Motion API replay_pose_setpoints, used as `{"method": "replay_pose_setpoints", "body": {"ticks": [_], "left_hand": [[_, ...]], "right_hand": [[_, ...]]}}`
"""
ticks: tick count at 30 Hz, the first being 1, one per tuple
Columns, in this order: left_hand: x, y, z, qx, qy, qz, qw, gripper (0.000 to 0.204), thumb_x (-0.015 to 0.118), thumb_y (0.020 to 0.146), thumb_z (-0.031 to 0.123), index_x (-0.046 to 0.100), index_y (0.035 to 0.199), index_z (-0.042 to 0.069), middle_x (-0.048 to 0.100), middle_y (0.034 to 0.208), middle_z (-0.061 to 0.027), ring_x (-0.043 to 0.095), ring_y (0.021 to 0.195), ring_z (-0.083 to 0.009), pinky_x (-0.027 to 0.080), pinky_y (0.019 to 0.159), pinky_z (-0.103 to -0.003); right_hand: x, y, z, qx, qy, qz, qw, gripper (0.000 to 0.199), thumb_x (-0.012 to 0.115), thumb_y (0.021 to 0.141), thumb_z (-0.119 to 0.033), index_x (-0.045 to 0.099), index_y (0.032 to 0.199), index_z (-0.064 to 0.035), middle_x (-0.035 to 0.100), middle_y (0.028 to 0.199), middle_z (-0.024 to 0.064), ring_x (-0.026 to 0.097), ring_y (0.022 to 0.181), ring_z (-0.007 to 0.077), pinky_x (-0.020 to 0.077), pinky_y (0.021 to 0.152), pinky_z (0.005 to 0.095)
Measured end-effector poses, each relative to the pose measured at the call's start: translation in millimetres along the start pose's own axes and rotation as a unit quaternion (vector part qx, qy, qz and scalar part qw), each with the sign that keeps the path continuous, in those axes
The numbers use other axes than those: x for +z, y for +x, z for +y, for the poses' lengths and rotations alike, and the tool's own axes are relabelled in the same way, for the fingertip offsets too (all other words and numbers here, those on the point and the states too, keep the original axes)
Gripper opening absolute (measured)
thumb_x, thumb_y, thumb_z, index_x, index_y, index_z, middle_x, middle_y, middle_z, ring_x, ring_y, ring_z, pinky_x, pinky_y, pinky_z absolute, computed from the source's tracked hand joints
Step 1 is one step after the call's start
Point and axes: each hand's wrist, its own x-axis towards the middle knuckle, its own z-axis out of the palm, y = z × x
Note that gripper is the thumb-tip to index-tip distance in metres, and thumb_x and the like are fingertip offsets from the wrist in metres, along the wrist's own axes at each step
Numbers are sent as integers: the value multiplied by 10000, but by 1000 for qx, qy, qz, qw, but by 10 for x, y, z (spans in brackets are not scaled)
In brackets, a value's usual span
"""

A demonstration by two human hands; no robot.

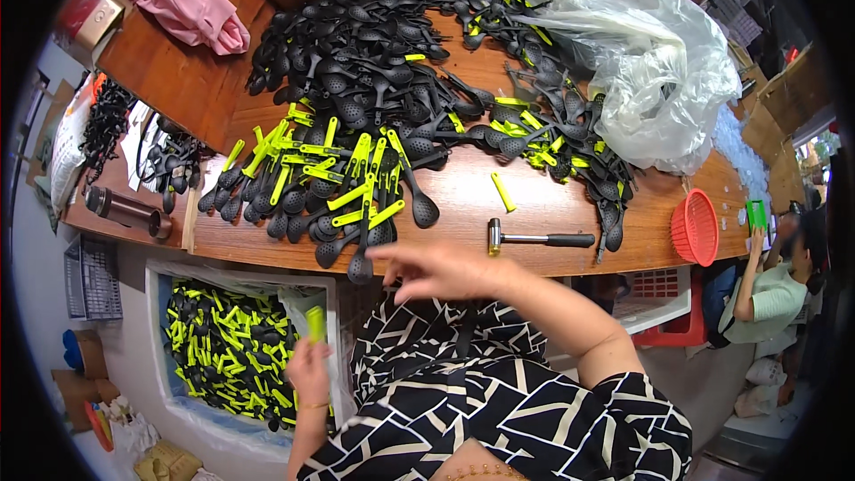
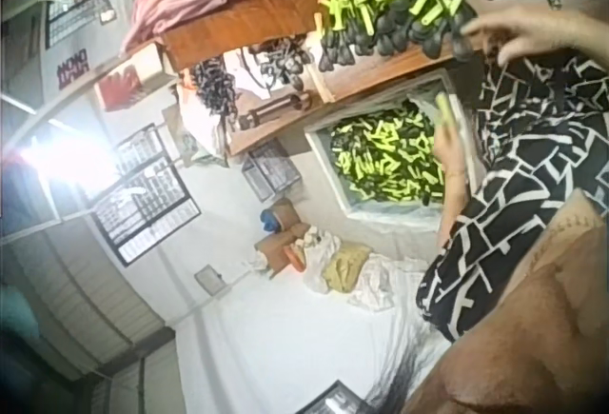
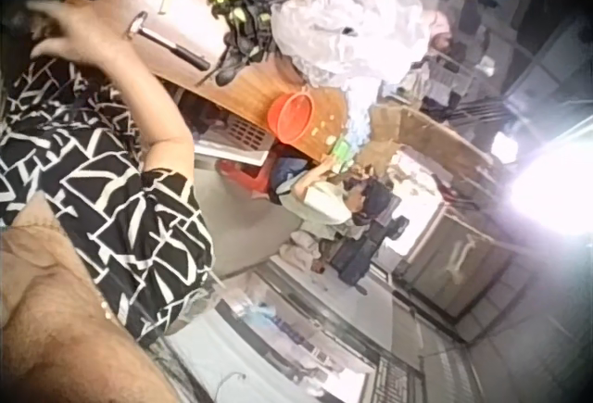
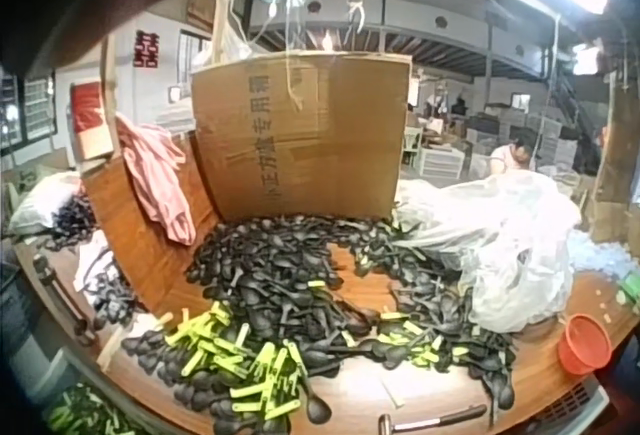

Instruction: The person assembles black slotted spoons with neon green handles by inserting the handle into the spoon head and tapping it with a hammer. They repeatedly pick up spoon heads and handles from a pile, align them, and secure them on a wooden workbench.

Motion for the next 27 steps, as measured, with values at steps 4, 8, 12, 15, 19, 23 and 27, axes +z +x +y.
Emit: {"method": "replay_pose_setpoints", "body": {"ticks": [4,8,12,15,19,23,27], "left_hand": [[-1132,-754,-1416,-149,231,209,938,211,601,1024,185,631,1028,-24,724,848,-152,710,714,-242,552,667,-378],[-1328,-1409,-2087,-376,549,16,746,218,606,1010,171,655,1083,-28,733,1021,-179,708,943,-315,541,835,-448],[-1267,-1133,-1982,-459,519,17,721,252,617,965,183,669,1086,-32,733,1013,-201,702,928,-342,543,820,-453],[-1462,-870,-1792,-469,501,75,723,281,625,931,192,679,1087,-36,732,1007,-218,697,916,-362,545,809,-457],[-1799,-493,-1475,-447,487,163,732,322,636,886,203,692,1090,-40,731,999,-240,690,901,-389,547,794,-461],[-2181,-131,-1126,-372,475,265,752,366,647,840,215,705,1092,-45,731,991,-262,683,886,-416,549,779,-466],[-2302,527,-950,-239,457,367,774,352,627,959,283,742,1229,89,739,1135,-191,676,981,-351,514,870,-428]], "right_hand": [[-1045,251,361,-11,-30,164,986,318,676,992,-93,673,1303,-29,740,1088,34,693,969,109,560,900,287],[-2098,396,708,88,-70,306,945,283,690,985,-188,726,1214,-25,761,1079,44,683,992,97,539,893,278],[-2870,567,1166,180,-229,341,894,316,710,954,-286,747,1187,-77,775,1071,97,734,992,208,552,909,347],[-3319,834,1326,121,-346,347,864,306,695,941,-304,754,1159,-98,762,1097,141,726,1025,304,552,919,409],[-3944,1221,1758,147,-468,367,790,367,620,979,-405,723,1247,-175,687,1304,73,589,1253,342,466,1048,493],[-4365,1594,2058,204,-567,348,718,349,546,990,-294,683,1309,-258,632,1379,24,539,1316,325,454,1067,506],[-4683,1731,2100,263,-586,272,717,491,534,902,-66,666,1338,-252,625,1393,44,573,1298,331,486,1061,482]]}}
